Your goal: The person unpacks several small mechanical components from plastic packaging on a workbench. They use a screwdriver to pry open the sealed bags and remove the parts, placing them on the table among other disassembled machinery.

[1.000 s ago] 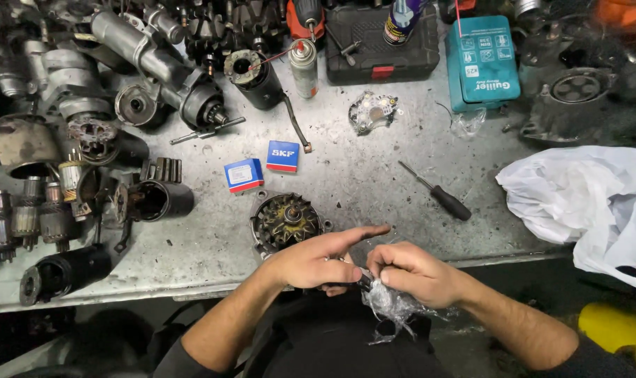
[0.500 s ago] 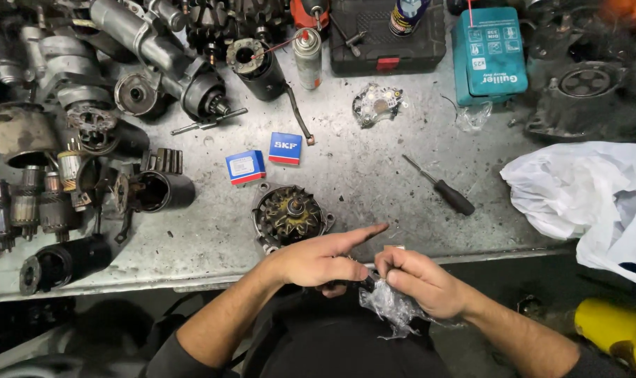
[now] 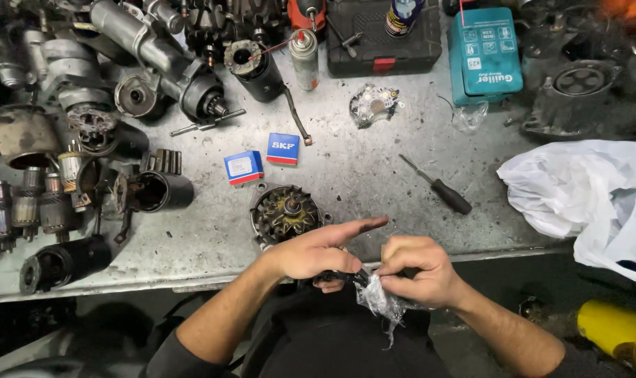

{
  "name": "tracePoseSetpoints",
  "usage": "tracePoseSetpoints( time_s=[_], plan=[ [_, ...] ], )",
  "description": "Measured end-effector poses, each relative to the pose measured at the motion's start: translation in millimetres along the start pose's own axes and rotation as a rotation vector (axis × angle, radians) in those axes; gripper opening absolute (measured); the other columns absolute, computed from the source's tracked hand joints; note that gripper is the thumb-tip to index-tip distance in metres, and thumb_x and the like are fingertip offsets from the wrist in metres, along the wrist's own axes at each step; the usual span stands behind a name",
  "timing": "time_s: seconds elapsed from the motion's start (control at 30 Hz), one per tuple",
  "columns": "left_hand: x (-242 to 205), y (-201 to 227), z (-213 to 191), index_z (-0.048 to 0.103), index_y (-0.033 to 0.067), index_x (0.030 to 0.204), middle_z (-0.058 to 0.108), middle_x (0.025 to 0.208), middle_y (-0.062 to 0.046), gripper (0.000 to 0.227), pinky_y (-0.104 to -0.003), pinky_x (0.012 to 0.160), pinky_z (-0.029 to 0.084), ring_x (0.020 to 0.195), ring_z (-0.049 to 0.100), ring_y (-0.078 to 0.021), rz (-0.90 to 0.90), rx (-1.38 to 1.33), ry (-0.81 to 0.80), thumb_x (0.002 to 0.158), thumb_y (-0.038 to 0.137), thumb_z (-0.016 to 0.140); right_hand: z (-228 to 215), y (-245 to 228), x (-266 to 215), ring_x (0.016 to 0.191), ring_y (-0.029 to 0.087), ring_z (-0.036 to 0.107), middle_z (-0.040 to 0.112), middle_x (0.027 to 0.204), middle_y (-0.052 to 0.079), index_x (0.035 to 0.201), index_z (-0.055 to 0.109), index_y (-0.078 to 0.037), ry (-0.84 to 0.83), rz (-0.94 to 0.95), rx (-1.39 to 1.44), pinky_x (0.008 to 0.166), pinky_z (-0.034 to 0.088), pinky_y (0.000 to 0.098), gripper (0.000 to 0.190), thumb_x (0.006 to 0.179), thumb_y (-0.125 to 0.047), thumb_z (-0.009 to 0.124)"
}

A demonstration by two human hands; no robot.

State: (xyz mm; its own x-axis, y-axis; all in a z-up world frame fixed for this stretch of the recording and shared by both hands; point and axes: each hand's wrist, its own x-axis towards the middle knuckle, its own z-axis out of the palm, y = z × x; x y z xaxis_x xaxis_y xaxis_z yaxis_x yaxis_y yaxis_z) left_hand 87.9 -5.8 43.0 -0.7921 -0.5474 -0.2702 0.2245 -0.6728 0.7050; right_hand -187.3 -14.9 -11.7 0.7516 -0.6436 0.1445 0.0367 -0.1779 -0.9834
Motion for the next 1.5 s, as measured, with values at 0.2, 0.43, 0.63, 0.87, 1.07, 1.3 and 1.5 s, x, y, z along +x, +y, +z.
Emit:
tracePoseSetpoints(
  time_s=[0.2, 0.43, 0.63, 0.87, 1.07, 1.3, 1.5],
  plan=[
    [3.0, -10.2, -2.8, 0.016, 0.0080, 0.169, 0.051, 0.065, -0.002, 0.083, -0.028, 0.046, 0.041, 0.049, 0.049, -0.0126, -0.004, -0.103, -0.023, 0.096, 0.009, 0.055, 17.4, -1.0, -3.4, 0.085, 0.015, 0.054, 0.058, 0.090, 0.004, 0.091, 0.067, 0.000, 0.040, 0.217, 0.435, 0.077, 0.044, 0.0318, 0.018, 0.091, -0.017, 0.072],
    [5.9, -19.5, 1.8, 0.017, 0.0079, 0.168, 0.051, 0.073, -0.001, 0.082, -0.029, 0.048, 0.040, 0.051, 0.047, -0.0117, -0.086, -0.069, -0.029, 0.096, 0.010, 0.057, 16.1, -7.5, -2.9, 0.091, 0.016, 0.047, 0.054, 0.095, 0.004, 0.093, 0.062, -0.001, -0.100, 0.431, 0.779, 0.082, 0.038, 0.0310, 0.023, 0.093, -0.024, 0.066],
    [8.7, -24.7, -3.7, 0.019, 0.0075, 0.168, 0.048, 0.069, -0.001, 0.078, -0.029, 0.048, 0.040, 0.051, 0.046, -0.0117, -0.071, -0.056, -0.037, 0.100, 0.013, 0.057, 11.9, -11.2, -7.8, 0.090, 0.015, 0.044, 0.051, 0.095, 0.003, 0.092, 0.058, -0.001, -0.087, 0.510, 0.748, 0.081, 0.036, 0.0299, 0.024, 0.093, -0.025, 0.061],
    [-2.0, -16.8, -1.7, 0.020, 0.0119, 0.168, 0.049, 0.076, 0.000, 0.078, -0.028, 0.047, 0.037, 0.052, 0.045, -0.0101, -0.156, -0.044, -0.057, 0.099, 0.013, 0.057, 17.9, -16.2, -10.8, 0.089, 0.012, 0.045, 0.052, 0.094, 0.001, 0.097, 0.058, -0.002, -0.137, 0.654, 0.570, 0.082, 0.038, 0.0281, 0.020, 0.093, -0.020, 0.052],
    [-7.7, -10.3, 4.2, 0.020, 0.0137, 0.168, 0.052, 0.081, 0.000, 0.081, -0.026, 0.048, 0.038, 0.054, 0.044, -0.0090, -0.167, -0.041, -0.090, 0.096, 0.012, 0.059, 19.3, -28.0, -14.9, 0.088, 0.011, 0.045, 0.052, 0.092, -0.001, 0.096, 0.057, -0.002, -0.224, 0.641, 0.413, 0.081, 0.040, 0.0277, 0.018, 0.095, -0.019, 0.049],
    [-8.7, -0.4, 4.2, 0.024, 0.0115, 0.166, 0.052, 0.074, 0.000, 0.079, -0.026, 0.046, 0.038, 0.051, 0.045, -0.0086, -0.173, 0.027, -0.039, 0.095, 0.012, 0.059, 18.6, -59.0, -1.0, 0.087, 0.013, 0.052, 0.056, 0.088, 0.002, 0.095, 0.058, -0.004, -0.202, 0.591, 0.118, 0.080, 0.047, 0.0304, 0.020, 0.097, -0.023, 0.055],
    [-8.9, -7.9, -5.7, 0.027, 0.0113, 0.165, 0.050, 0.070, 0.001, 0.075, -0.026, 0.046, 0.038, 0.051, 0.046, -0.0082, -0.112, 0.026, 0.082, 0.097, 0.016, 0.058, 19.8, -50.7, -0.1, 0.104, 0.014, 0.061, 0.066, 0.119, 0.010, 0.110, 0.063, -0.001, 0.040, 0.455, 0.174, 0.082, 0.052, 0.0307, 0.026, 0.089, -0.011, 0.074]
  ],
)
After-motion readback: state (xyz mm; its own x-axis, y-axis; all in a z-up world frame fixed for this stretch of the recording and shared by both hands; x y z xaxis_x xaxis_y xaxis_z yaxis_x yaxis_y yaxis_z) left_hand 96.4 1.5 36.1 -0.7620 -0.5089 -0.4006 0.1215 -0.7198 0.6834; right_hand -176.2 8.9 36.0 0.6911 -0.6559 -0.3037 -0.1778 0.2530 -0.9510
